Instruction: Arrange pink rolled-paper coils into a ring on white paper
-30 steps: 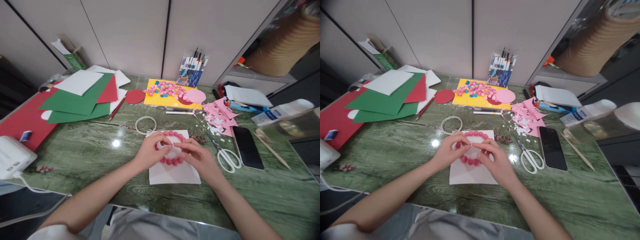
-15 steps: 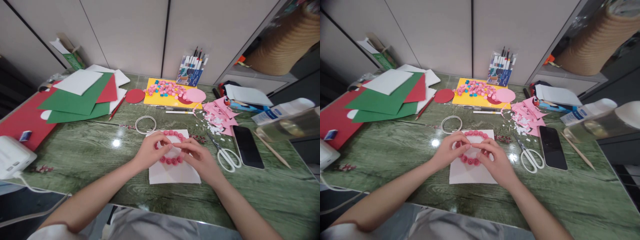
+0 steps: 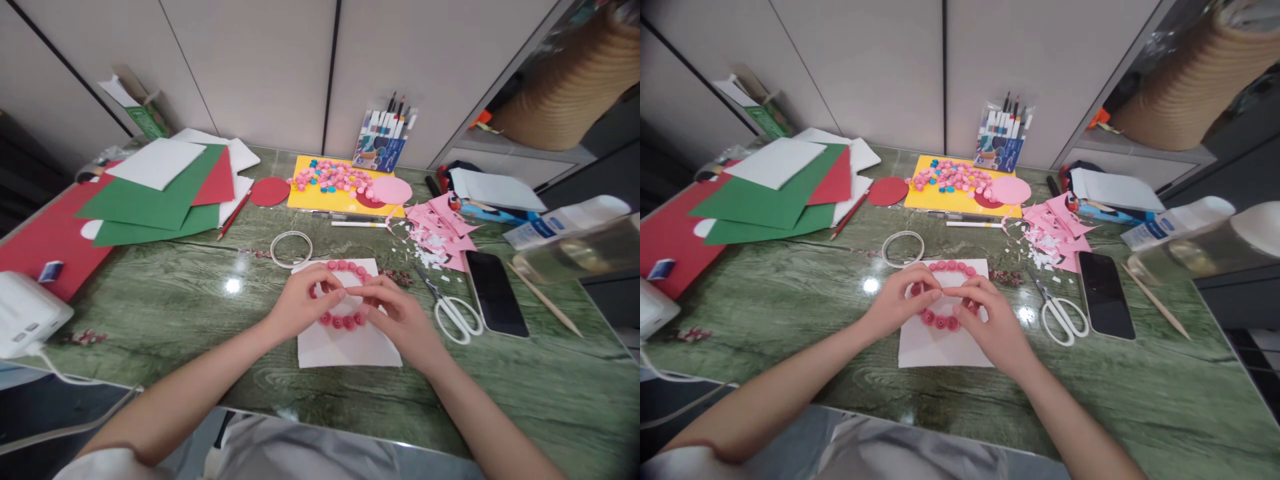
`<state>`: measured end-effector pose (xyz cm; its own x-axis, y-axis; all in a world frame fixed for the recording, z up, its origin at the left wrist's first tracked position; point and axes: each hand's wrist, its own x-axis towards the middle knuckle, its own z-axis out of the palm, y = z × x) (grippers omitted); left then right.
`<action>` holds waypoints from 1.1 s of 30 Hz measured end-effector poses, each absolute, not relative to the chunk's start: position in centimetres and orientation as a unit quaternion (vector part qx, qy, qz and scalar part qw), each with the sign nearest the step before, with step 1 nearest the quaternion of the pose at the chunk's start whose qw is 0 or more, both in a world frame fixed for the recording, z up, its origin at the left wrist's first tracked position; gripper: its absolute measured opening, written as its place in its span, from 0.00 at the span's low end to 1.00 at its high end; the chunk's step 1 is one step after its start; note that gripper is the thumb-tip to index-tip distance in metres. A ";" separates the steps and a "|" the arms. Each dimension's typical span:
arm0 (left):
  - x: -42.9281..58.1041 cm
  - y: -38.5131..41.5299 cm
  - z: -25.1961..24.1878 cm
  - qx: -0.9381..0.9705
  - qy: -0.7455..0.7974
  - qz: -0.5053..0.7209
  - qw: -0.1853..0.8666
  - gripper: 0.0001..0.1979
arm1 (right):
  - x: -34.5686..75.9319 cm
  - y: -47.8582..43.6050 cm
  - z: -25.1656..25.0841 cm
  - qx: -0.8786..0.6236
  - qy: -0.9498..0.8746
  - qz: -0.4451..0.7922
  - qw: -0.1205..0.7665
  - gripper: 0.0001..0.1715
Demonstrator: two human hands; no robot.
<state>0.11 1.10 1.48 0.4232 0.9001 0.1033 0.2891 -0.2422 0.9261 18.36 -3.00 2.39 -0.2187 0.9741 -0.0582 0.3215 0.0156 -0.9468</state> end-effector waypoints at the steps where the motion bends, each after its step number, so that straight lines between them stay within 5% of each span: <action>1: 0.1 1.1 1.5 0.713 0.416 0.338 0.452 0.04 | 18.3 -3.0 2.4 -0.519 -0.623 0.471 0.347 0.13; 33: 0.2 1.1 1.4 0.709 0.419 0.329 0.462 0.05 | 18.4 -2.9 2.5 -0.526 -0.615 0.482 0.337 0.12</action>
